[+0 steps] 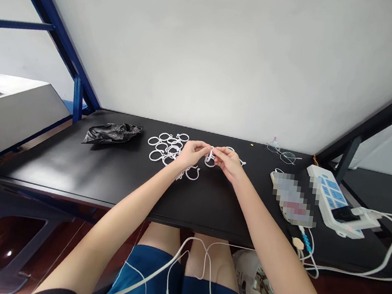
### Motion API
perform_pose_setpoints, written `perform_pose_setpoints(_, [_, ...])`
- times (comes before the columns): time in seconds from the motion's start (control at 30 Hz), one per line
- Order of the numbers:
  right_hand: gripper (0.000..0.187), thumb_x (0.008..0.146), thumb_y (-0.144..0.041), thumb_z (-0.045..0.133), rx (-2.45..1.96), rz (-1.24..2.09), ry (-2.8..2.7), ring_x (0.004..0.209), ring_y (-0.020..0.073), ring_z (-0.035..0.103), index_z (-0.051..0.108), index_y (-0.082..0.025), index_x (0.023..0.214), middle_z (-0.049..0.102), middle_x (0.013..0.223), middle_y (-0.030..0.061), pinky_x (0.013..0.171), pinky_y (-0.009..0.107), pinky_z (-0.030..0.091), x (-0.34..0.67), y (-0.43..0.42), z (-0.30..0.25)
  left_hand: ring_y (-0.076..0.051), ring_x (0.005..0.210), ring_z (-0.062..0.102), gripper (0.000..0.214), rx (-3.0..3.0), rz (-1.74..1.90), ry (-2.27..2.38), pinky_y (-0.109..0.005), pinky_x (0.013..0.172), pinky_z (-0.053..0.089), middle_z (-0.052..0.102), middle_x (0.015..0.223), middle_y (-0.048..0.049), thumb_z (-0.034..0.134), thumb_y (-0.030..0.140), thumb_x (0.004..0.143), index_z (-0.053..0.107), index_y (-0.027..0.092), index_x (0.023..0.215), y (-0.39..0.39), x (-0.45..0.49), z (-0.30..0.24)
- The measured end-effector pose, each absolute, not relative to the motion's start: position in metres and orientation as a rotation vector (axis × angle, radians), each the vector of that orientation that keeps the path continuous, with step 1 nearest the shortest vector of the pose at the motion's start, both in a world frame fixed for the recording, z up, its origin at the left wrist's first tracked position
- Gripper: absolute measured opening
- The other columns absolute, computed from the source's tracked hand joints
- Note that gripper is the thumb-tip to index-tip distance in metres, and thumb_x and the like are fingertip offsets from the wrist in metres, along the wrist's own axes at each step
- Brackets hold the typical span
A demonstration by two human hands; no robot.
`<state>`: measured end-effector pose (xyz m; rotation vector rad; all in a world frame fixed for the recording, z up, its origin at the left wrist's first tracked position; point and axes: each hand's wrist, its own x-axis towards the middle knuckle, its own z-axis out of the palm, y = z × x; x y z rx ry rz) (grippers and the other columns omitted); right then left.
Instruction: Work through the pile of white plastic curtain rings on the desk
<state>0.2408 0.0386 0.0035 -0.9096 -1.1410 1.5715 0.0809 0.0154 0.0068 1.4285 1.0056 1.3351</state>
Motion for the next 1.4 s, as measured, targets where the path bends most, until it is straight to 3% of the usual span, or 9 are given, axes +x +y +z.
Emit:
perform_pose_setpoints(0.8, [0.030, 0.058, -0.034, 0.085, -0.948, 1.573, -1.202, 0.051, 0.0049, 0.057, 0.070, -0.019, 0.079, 0.069, 0.074, -0.0014, 0.049, 0.018, 0.048, 0.243, 0.043, 0.000, -0.014, 0.070, 0.063, 0.022, 1.414, 1.320, 1.107, -0.027, 0.069, 0.050, 0.070, 0.076, -0.0065, 0.068, 0.033, 0.075, 0.069, 0.012, 0.077, 0.010, 0.082, 0.014])
perform_pose_setpoints(1.17, [0.032, 0.057, -0.032, 0.084, -0.994, 1.500, -1.312, 0.055, 0.0067, 0.057, 0.066, -0.020, 0.080, 0.067, 0.074, -0.0020, 0.051, 0.019, 0.047, 0.245, 0.043, -0.002, -0.019, 0.085, 0.067, 0.027, 1.561, 1.276, 1.141, -0.031, 0.080, 0.052, 0.073, 0.091, -0.0102, 0.068, 0.037, 0.078, 0.071, 0.013, 0.090, 0.017, 0.081, 0.003])
perform_pose_setpoints(1.4, [0.028, 0.055, -0.026, 0.082, -1.059, 1.454, -1.296, 0.055, 0.0070, 0.057, 0.065, -0.019, 0.077, 0.067, 0.073, -0.0014, 0.050, 0.019, 0.047, 0.244, 0.044, -0.003, -0.017, 0.082, 0.067, 0.025, 1.647, 1.208, 1.181, -0.031, 0.079, 0.053, 0.073, 0.094, -0.0089, 0.066, 0.035, 0.079, 0.069, 0.015, 0.093, 0.018, 0.080, -0.001])
